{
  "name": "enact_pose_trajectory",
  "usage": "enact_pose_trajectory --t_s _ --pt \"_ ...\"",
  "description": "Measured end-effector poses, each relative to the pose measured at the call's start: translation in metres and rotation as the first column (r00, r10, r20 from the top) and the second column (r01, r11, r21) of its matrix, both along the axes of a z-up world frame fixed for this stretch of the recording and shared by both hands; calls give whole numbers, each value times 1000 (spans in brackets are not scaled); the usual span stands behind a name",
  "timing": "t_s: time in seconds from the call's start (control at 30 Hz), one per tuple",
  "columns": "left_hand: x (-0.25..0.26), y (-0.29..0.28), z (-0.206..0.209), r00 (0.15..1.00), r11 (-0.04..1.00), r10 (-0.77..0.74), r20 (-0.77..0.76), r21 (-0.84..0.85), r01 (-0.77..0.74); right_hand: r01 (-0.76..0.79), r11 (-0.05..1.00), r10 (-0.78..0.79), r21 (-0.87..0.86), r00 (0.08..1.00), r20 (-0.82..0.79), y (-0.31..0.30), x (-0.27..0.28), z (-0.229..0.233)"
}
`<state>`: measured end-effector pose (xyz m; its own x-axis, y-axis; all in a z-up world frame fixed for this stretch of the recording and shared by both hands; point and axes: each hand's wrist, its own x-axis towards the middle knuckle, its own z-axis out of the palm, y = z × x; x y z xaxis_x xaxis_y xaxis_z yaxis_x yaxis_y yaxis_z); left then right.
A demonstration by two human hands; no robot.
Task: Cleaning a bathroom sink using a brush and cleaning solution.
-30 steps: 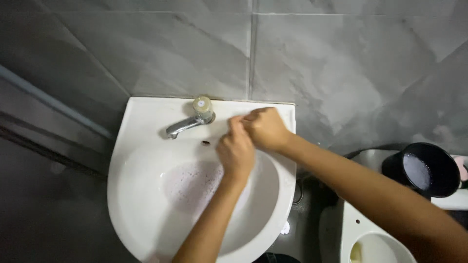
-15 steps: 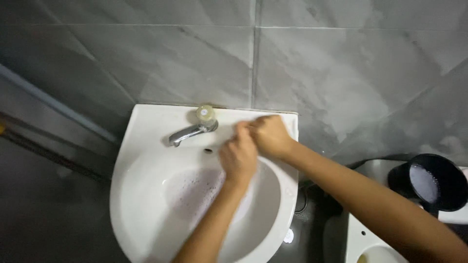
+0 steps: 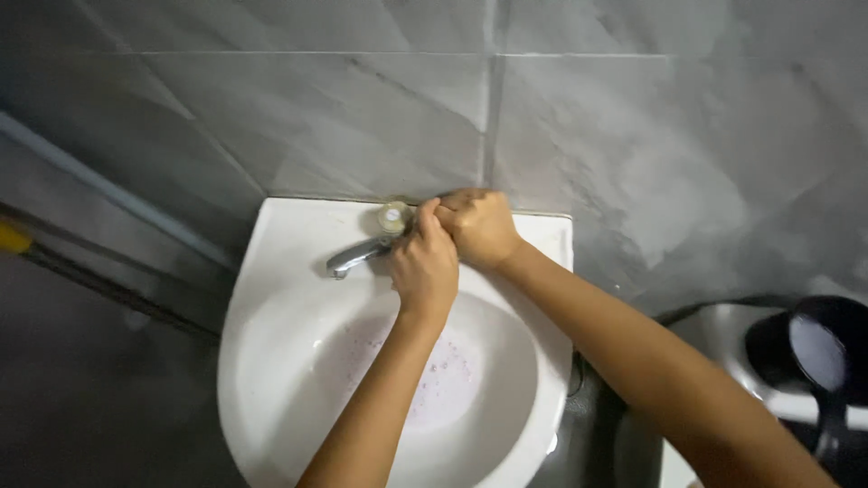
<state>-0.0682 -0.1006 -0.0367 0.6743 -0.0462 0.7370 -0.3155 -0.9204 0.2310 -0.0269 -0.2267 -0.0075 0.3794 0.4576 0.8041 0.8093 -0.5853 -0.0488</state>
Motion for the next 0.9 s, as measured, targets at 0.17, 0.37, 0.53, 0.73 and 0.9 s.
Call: enact_pose_trajectory --t_s 0.17,0.37,0.53,0.73,0.9 --pt "-21 -78 -9 991 994 -108 -80 -9 108 108 988 -122 -109 983 -138 -89 -31 -21" --pt "-31 -102 -11 979 982 -182 -90 -71 176 198 970 -220 -142 963 -155 -111 -42 -19" --pt "3 -43 -6 954 1000 -10 -299 -1 10 24 999 -25 21 999 33 -45 1 -23" --pt "0 3 -3 999 1000 20 -42 2 -20 22 1000 -22 15 1000 -19 3 4 -6" --pt "-13 -41 -14 993 999 6 -121 37 -1 52 997 -56 -61 997 -61 -46 -21 -9"
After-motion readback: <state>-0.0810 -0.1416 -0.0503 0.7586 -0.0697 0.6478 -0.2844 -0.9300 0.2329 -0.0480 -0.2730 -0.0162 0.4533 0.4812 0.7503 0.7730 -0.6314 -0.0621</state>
